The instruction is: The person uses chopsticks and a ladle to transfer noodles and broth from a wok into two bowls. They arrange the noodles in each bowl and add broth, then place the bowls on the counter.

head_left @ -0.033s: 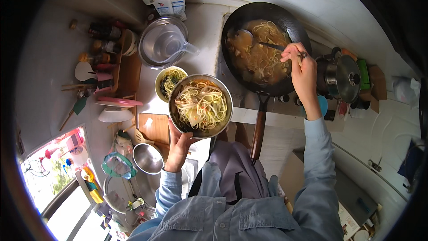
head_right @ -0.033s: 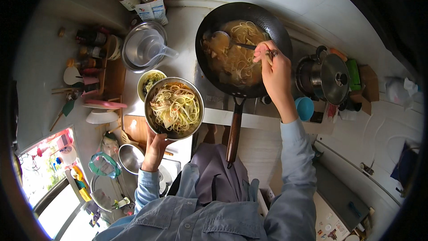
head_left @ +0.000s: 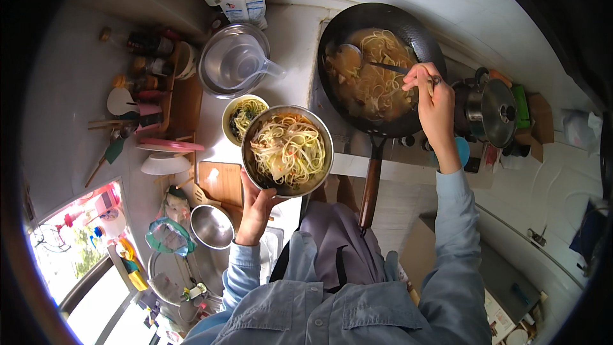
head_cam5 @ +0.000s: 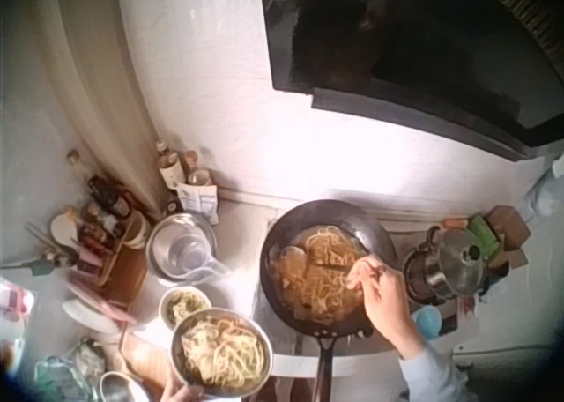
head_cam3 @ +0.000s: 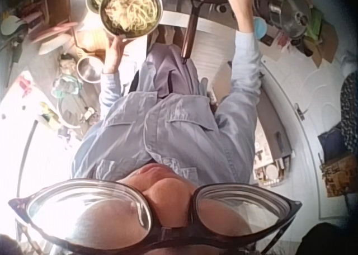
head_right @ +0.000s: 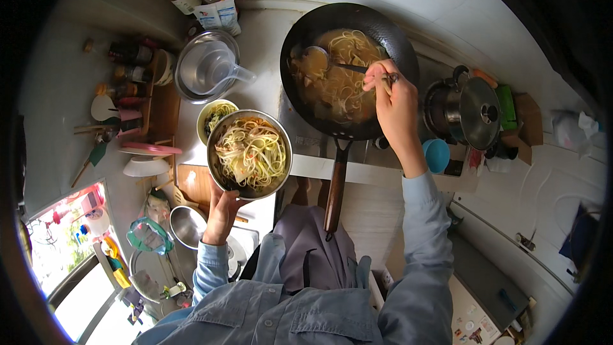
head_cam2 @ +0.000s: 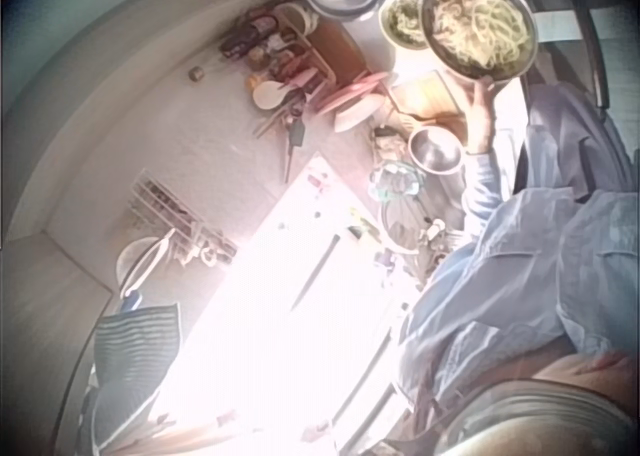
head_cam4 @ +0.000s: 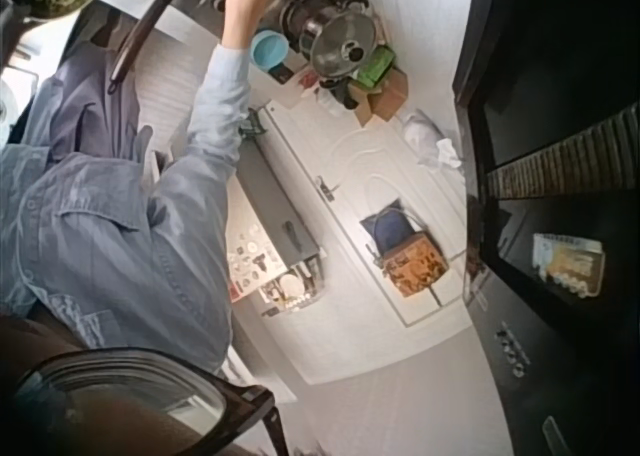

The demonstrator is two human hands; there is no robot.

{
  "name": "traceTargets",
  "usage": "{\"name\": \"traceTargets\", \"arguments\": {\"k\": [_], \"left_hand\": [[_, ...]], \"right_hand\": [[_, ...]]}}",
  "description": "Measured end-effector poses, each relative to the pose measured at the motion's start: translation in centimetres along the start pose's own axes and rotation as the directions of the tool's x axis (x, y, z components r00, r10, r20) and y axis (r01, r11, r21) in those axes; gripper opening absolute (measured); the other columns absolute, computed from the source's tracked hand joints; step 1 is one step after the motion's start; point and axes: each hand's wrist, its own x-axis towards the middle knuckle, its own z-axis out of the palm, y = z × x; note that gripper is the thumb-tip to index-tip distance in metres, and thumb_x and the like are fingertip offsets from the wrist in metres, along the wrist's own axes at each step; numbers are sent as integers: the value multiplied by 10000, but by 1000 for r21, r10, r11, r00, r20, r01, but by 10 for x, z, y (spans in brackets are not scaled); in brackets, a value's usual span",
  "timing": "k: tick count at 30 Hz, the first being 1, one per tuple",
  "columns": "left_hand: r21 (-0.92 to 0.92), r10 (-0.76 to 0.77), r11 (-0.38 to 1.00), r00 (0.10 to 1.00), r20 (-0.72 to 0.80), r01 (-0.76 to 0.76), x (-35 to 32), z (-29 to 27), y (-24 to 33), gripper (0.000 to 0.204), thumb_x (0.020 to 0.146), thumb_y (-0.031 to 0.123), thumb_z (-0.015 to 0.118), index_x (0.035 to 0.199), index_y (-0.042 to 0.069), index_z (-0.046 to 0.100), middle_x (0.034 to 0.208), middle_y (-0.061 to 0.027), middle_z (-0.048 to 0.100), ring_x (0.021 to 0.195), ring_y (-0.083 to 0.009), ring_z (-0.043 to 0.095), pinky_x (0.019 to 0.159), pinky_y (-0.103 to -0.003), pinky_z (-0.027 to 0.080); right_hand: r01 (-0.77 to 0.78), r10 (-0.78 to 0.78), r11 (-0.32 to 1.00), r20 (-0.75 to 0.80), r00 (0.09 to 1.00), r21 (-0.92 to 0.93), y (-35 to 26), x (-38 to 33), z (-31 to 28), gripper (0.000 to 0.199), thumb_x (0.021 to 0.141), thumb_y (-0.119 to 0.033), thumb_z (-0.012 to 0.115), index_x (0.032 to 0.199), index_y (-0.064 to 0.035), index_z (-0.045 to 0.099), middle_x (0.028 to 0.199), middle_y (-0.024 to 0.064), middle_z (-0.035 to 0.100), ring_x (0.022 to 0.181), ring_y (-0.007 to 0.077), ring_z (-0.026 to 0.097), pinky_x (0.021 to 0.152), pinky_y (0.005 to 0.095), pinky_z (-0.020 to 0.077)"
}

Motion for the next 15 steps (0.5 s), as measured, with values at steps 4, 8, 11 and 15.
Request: {"name": "traceTargets", "arguments": {"k": [4, 8, 11, 15], "left_hand": [[-1, -7, 1000, 1000, 28, 7, 4, -2, 4, 894, 934, -4, 479, 1630, 207, -41, 1549, -154, 378, 1332, -314, 531, 1021, -481, 556], [-26, 2, 1000, 999, 39, -1, 6, -4, 2, 936, 953, 2, 498, 1632, 206, -112, 1549, -152, 370, 1312, -299, 543, 1021, -472, 555], [-40, 4, 999, 999, 44, -2, 9, -2, 3, 936, 956, -3, 501, 1631, 203, -113, 1534, -156, 391, 1299, -303, 558, 1012, -473, 564], [-41, 18, 999, 997, 69, -15, 12, 3, 8, 931, 956, -9, 502, 1628, 201, -107, 1513, -161, 420, 1286, -307, 573, 1000, -474, 575]], "right_hand": [[-67, 69, 995, -28, 997, 70, -2, -12, -2, 280, 1103, -184, 488, 952, 30, 586, 827, 106, 676, 754, 158, 716, 719, 288, 533], [-37, 38, 999, -23, 999, 37, -14, -26, -1, 285, 1103, -181, 479, 938, 30, 574, 805, 105, 665, 717, 156, 690, 695, 288, 524], [-7, 7, 1000, 16, 1000, -16, -26, -44, 1, 241, 1087, -150, 498, 934, 26, 561, 817, 118, 645, 686, 205, 654, 674, 308, 517], [97, -96, 991, 20, 995, -89, -35, -75, 7, 161, 1052, -87, 519, 924, 8, 545, 843, 134, 620, 749, 293, 652, 676, 348, 522]]}}
